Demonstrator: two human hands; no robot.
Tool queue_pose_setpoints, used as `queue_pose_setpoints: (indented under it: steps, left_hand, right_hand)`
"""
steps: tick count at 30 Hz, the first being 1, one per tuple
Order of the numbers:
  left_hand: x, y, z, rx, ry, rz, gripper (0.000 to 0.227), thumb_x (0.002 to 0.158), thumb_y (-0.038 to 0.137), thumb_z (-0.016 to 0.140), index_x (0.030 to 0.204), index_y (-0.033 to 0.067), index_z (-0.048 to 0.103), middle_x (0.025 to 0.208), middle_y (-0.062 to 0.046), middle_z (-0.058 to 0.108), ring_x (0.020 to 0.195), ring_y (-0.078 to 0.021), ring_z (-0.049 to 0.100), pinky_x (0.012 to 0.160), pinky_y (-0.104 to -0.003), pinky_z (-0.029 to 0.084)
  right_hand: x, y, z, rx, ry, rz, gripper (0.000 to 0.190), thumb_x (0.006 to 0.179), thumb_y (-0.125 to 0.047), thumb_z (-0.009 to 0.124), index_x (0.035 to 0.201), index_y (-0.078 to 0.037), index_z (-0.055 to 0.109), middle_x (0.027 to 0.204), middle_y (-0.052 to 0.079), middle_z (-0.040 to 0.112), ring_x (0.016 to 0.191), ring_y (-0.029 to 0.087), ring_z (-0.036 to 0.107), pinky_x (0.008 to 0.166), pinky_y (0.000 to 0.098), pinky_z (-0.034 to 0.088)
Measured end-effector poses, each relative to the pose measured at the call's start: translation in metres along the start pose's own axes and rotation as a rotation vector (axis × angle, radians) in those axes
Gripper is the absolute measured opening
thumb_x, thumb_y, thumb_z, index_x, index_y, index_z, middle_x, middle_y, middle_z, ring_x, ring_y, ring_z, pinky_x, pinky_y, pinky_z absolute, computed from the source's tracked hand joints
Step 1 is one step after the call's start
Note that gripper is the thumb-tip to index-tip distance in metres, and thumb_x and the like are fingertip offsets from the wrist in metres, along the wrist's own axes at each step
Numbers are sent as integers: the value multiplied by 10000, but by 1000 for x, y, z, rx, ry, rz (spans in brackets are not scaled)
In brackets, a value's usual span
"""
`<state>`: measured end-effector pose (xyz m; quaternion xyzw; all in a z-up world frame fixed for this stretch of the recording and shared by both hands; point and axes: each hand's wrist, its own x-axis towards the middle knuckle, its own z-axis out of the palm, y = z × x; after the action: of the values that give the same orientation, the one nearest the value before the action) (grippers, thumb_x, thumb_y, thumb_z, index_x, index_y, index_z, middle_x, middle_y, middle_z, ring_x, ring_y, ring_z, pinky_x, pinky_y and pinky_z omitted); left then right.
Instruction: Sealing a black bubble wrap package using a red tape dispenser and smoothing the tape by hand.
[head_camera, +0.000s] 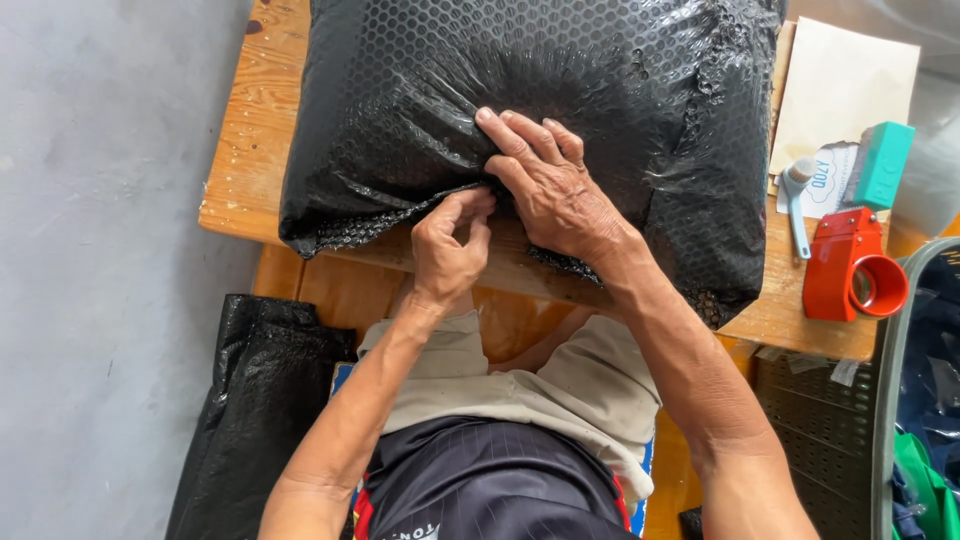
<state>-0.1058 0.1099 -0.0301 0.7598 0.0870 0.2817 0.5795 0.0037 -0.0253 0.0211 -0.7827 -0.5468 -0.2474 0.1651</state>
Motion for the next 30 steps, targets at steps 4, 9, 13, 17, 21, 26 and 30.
queue_pose_setpoints:
  steps: [4, 9, 13, 17, 21, 26, 30]
  left_hand:
    - [18, -5, -12, 421, -24, 524, 194, 933, 19, 660, 1088, 99, 744, 875, -30, 719, 798, -205, 742, 718, -306, 608]
    - [29, -14, -17, 630, -48, 762, 158, 966, 158, 673, 1117, 152, 717, 861, 44, 615, 706, -138, 675, 637, -269, 591]
    - [32, -11, -17, 663, -24, 802, 151, 985, 170, 632, 1114, 170, 712, 857, 50, 581, 665, -134, 654, 598, -275, 573]
    - [34, -11, -17, 609, -9, 799, 337, 993, 170, 671, 1314, 74, 632, 901, -36, 614, 679, -222, 689, 608, -326, 591]
    - [37, -15, -19, 665, -50, 789, 338, 944, 229, 740, 1248, 106, 653, 882, 4, 601, 628, -211, 689, 568, -317, 593]
    - [44, -19, -18, 767, 9, 916, 115, 968, 219, 699, 1067, 163, 678, 896, 26, 544, 614, -172, 628, 567, -295, 549]
    - [55, 10, -23, 705, 70, 1117, 170, 1012, 131, 643, 843, 127, 652, 1054, -47, 644, 899, -217, 635, 736, -328, 457]
  right_hand:
    - [0, -1, -6, 67, -37, 21, 217, 968, -63, 552, 1169, -113, 616, 1601, 100, 463, 1410, 297, 496, 1140, 449, 308]
    - [1, 1, -22, 346, -27, 56, 243, 981, -34, 610, 1222, -39, 638, 1542, 165, 516, 1408, 366, 504, 1156, 509, 329]
    - [-12, -9, -60, 535, 33, 85, 362, 1015, -190, 694, 1298, 24, 622, 1428, 249, 576, 1328, 443, 557, 1151, 551, 390]
    - [-48, -20, -66, 168, 91, 73, 698, 822, -522, 845, 1228, 12, 650, 1439, 236, 590, 1314, 444, 571, 1130, 537, 413]
    - [-69, -16, -50, -109, 85, 86, 480, 817, -328, 882, 1087, 2, 660, 1401, 224, 614, 1271, 426, 604, 1097, 533, 456]
    - [-64, -10, -46, -156, 153, 41, 144, 963, -139, 684, 857, -47, 651, 1320, 174, 678, 1211, 387, 647, 1037, 492, 479]
    - [-57, -5, -50, -177, 161, 11, 237, 1028, -140, 583, 802, -91, 632, 1239, 105, 733, 1143, 322, 687, 964, 443, 510]
